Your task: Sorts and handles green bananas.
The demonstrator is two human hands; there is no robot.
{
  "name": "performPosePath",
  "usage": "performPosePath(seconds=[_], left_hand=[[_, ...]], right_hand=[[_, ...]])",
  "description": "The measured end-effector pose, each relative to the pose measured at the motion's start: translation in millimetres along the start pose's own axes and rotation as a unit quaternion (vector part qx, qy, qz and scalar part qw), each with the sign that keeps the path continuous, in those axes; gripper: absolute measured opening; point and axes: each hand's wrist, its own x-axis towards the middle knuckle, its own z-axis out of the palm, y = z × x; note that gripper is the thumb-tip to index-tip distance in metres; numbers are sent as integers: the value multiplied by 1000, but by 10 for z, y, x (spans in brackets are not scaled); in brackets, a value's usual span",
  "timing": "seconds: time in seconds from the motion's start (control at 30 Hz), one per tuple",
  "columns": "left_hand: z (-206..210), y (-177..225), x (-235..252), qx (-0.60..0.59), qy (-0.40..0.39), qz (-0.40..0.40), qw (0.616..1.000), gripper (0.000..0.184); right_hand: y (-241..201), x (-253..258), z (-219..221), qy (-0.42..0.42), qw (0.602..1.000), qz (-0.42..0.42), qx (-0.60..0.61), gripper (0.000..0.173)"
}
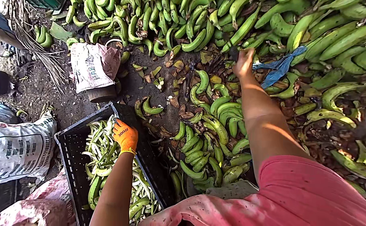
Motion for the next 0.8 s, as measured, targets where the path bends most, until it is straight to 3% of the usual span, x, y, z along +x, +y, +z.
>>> performPosePath(seconds=[0.1,0.17,0.33,0.53,0.73,0.8], left_hand=[[4,7,8,-3,1,3,1000,88],[2,1,13,-4,1,2,1000,87],[18,-1,21,-2,2,7,1000,86],[-6,8,26,0,2,7,1000,85],[11,-8,41,4,3,9,1000,81],[4,3,39,2,-1,8,1000,83]], right_hand=[[-24,100,-55,65,968,201,138,61],[32,224,-18,65,943,262,196,65],[67,349,65,49,921,289,256,84],[-30,495,136,74,916,339,199,94],[-98,456,31,111,894,371,225,114],[-52,343,-108,87,898,359,238,111]])
